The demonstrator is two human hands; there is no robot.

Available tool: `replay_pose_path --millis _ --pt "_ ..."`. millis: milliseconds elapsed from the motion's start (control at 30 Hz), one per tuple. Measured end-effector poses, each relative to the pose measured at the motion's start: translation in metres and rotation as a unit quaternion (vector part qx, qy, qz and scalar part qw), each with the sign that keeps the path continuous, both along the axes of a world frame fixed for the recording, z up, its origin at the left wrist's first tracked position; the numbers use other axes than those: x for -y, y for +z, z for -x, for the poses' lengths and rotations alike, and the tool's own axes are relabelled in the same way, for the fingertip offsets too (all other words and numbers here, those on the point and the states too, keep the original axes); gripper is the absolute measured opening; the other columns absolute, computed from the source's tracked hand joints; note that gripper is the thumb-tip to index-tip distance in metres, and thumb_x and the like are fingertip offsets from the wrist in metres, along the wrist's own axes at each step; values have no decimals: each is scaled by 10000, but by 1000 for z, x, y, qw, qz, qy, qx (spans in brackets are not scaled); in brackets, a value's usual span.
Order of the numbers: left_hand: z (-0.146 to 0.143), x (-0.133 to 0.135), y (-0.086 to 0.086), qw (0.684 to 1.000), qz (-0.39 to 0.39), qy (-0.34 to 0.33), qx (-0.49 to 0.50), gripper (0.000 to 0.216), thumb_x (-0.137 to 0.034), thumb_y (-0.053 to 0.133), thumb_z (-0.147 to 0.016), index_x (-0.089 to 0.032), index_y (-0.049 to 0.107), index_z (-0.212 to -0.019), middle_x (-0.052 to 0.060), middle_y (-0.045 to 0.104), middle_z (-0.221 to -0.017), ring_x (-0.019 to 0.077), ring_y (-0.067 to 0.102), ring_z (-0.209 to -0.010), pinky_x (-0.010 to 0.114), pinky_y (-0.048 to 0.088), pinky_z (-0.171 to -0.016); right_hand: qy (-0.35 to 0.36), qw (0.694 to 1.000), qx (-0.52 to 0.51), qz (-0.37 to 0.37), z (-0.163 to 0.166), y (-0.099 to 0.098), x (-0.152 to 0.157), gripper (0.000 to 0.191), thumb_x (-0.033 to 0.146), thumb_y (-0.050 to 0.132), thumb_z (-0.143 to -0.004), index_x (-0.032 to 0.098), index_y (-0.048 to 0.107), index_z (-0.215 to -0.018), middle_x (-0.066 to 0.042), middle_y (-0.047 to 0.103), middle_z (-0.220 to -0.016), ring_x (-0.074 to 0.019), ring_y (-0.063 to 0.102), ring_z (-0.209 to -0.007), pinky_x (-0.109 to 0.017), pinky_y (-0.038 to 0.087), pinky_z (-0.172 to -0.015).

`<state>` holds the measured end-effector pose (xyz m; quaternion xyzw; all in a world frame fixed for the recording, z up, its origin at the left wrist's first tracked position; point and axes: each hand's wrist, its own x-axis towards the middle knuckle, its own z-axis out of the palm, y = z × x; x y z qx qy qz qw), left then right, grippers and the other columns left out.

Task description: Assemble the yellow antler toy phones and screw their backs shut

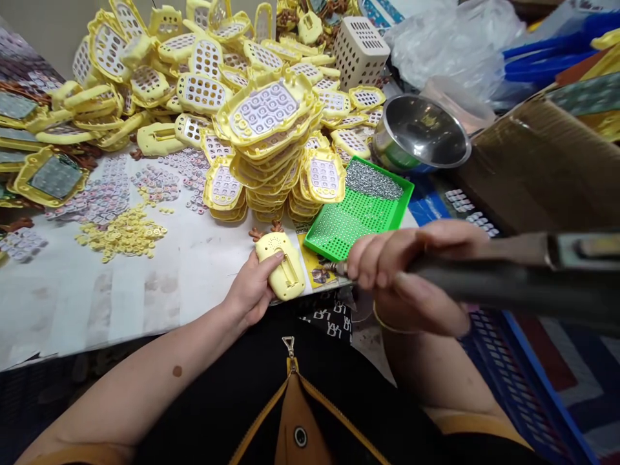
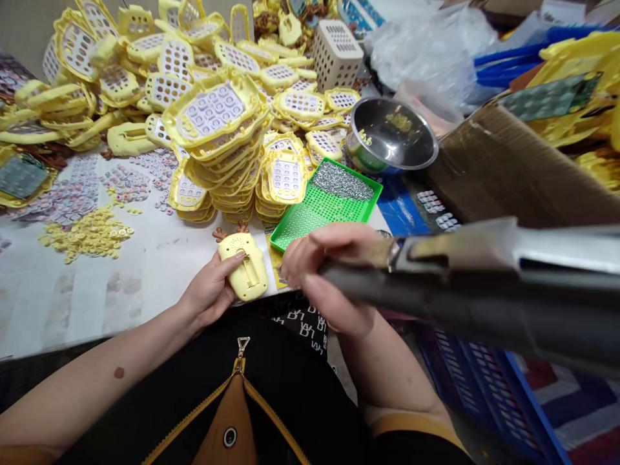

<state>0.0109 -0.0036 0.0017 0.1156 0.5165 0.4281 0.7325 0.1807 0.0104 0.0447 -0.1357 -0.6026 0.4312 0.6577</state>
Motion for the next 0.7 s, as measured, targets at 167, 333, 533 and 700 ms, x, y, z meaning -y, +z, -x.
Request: replay_pose_path --millis 167,333,533,700 --pt "2 -1 2 1000 5 4 8 402 -199 649 -827 -241 513 -1203 84 686 -1119 230 703 -900 464 602 -792 -117 990 61 50 -11 -25 -36 287 285 675 -813 359 608 -1082 54 529 -562 -135 511 -457 -320 470 -468" --pt "3 -2 2 1000 9 -6 9 395 -206 632 -847 -245 505 -1219 77 699 -1081 231 707 -898 471 599 -808 -139 983 90 75 -14 -48 -45 281 344 676 -823 355 583 -1089 51 541 -592 -147 531 -462 -343 465 -483" --pt "3 -4 6 1000 21 -5 10 446 -200 626 -854 -269 491 -1274 71 693 -1110 223 696 -932 466 589 -842 -135 982 105 79 -14 -52 -45 265 317 670 -830 328 583 -1080 62 541 -597 -143 532 -469 -333 471 -499" --pt "4 -2 1 1000 -1 6 17 411 -200 633 -852 -250 513 -1242 67 689 -1118 209 689 -949 430 588 -854 -132 982 116 72 -16 -49 -44 264 298 672 -822 309 583 -1070 55 559 -606 -145 544 -477 -335 476 -506"
